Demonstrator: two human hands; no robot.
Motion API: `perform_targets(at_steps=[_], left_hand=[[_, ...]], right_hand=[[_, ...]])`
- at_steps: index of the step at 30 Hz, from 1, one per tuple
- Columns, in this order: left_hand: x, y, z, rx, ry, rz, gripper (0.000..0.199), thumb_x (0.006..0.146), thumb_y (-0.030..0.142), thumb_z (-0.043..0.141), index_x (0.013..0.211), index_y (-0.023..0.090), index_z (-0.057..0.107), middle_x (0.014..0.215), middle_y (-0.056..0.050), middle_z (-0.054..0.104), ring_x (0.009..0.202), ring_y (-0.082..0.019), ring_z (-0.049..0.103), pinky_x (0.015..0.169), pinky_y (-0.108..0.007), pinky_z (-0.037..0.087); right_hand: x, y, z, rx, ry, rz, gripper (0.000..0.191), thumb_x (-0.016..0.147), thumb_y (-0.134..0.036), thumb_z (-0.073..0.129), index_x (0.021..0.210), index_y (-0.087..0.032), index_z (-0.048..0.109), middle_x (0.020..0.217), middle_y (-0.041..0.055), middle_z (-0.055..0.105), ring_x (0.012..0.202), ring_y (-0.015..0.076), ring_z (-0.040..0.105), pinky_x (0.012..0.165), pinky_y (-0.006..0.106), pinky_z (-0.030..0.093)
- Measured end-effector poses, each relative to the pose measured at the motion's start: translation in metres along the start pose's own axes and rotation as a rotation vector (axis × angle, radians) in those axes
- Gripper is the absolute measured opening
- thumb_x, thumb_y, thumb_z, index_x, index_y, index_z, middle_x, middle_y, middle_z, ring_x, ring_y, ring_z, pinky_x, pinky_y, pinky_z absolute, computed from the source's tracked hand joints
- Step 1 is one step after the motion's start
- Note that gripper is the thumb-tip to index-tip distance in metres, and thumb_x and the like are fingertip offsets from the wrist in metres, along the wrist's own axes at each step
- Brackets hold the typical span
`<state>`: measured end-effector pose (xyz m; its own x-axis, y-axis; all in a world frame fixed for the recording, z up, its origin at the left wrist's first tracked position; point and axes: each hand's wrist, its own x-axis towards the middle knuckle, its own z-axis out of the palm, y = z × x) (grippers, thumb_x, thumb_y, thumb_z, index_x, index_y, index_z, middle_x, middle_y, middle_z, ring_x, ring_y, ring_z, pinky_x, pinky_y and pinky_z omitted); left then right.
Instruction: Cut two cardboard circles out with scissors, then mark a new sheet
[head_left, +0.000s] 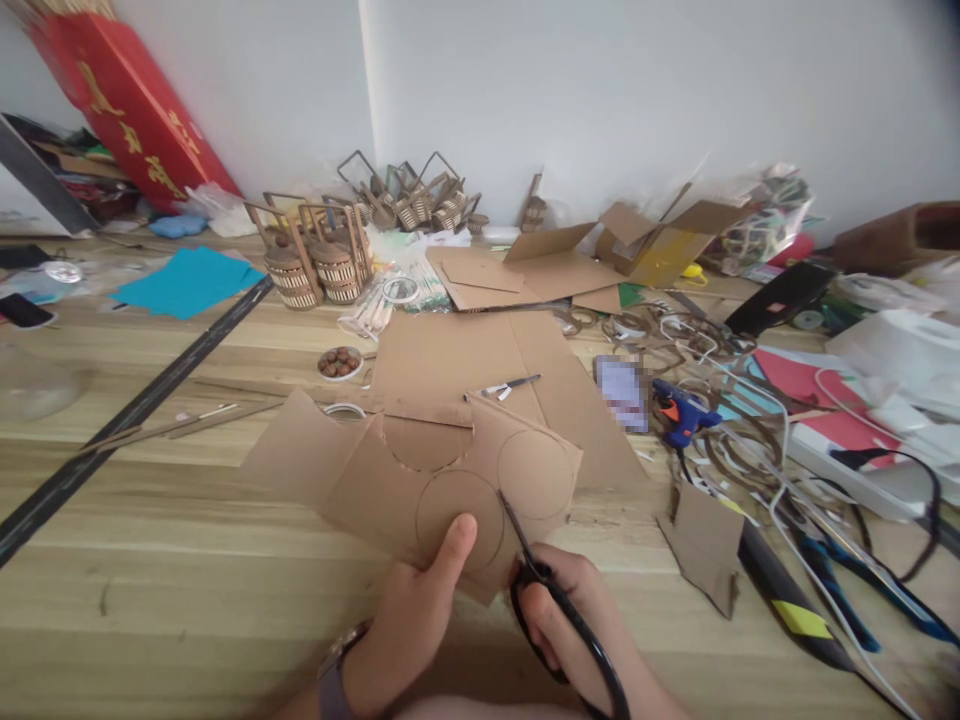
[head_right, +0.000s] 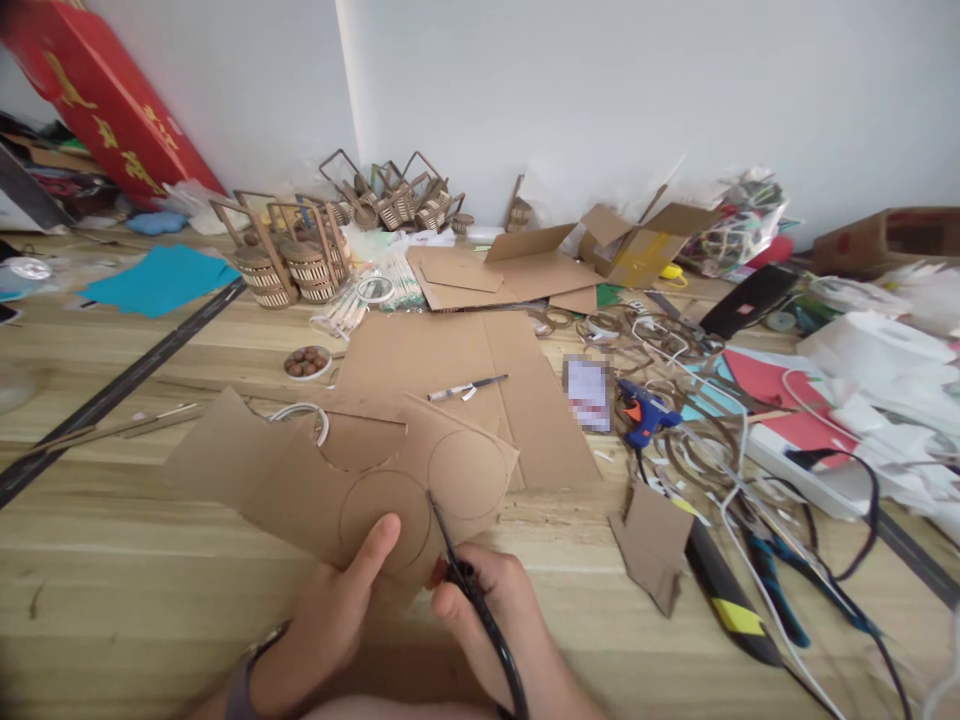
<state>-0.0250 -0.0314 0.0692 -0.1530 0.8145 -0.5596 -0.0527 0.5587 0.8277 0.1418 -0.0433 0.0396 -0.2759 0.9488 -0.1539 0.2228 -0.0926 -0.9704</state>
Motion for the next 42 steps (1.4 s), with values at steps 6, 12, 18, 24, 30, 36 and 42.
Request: perform_targets(at_steps=[6,12,18,24,30,36,42], left_hand=[[-0.002,0.004,-0.002,-0.004,0.008,0.036,0.031,0.083,0.047,0.067,0.091,0.019,0.077,0.111,-0.014,0.078,0.124,-0.031,0.063,0.114,-0.040,0.043],[0.000,0.000,-0.004,0.004,-0.008,0.056,0.037,0.080,0.053,0.068,0.091,0.018,0.077,0.112,-0.015,0.077,0.120,-0.033,0.065,0.117,-0.044,0.038],[-0.001,0.003,-0.005,-0.004,-0.049,0.008,0.041,0.079,0.056,0.068,0.088,0.018,0.077,0.108,-0.015,0.078,0.118,-0.033,0.067,0.117,-0.043,0.038],[-0.002,0.003,-0.002,0.040,0.011,-0.018,0.030,0.085,0.046,0.065,0.086,0.018,0.077,0.104,-0.015,0.079,0.123,-0.033,0.064,0.117,-0.044,0.038],[-0.003,0.007,-0.002,0.041,0.003,-0.053,0.032,0.086,0.046,0.063,0.084,0.016,0.076,0.104,-0.018,0.079,0.120,-0.036,0.065,0.114,-0.047,0.041],[-0.004,0.005,-0.002,0.037,0.002,-0.061,0.032,0.085,0.047,0.064,0.087,0.017,0.076,0.105,-0.015,0.079,0.121,-0.033,0.065,0.115,-0.044,0.040],[-0.003,0.001,-0.001,0.008,-0.019,-0.063,0.032,0.083,0.048,0.066,0.086,0.018,0.076,0.105,-0.016,0.078,0.119,-0.035,0.066,0.112,-0.047,0.044]], right_hand=[[0.005,-0.010,-0.003,-0.034,-0.034,-0.051,0.069,0.078,-0.089,0.044,0.064,-0.022,0.045,0.050,-0.0036,0.042,0.040,0.0087,0.035,0.036,0.022,0.023],[0.009,-0.010,-0.005,-0.052,-0.041,-0.078,0.069,0.079,-0.089,0.043,0.062,-0.022,0.043,0.049,-0.0038,0.041,0.042,0.0094,0.035,0.038,0.023,0.023],[0.010,-0.013,-0.006,-0.080,-0.072,-0.085,0.071,0.080,-0.089,0.039,0.059,-0.022,0.044,0.046,-0.0038,0.041,0.042,0.0102,0.036,0.041,0.024,0.025],[0.014,-0.020,-0.007,-0.077,-0.079,-0.073,0.069,0.082,-0.088,0.040,0.060,-0.023,0.043,0.047,-0.0042,0.040,0.043,0.0096,0.033,0.039,0.024,0.023],[0.016,-0.019,-0.008,-0.045,-0.079,-0.036,0.068,0.079,-0.088,0.046,0.060,-0.023,0.043,0.048,-0.0040,0.039,0.043,0.0094,0.034,0.038,0.023,0.022],[0.013,-0.020,-0.006,-0.033,-0.034,-0.003,0.070,0.070,-0.091,0.053,0.059,-0.022,0.045,0.047,-0.0045,0.038,0.046,0.0106,0.035,0.039,0.023,0.024],[0.012,-0.017,-0.003,-0.022,-0.009,0.003,0.068,0.070,-0.086,0.060,0.055,-0.022,0.044,0.045,-0.0047,0.037,0.046,0.0107,0.035,0.040,0.023,0.024]])
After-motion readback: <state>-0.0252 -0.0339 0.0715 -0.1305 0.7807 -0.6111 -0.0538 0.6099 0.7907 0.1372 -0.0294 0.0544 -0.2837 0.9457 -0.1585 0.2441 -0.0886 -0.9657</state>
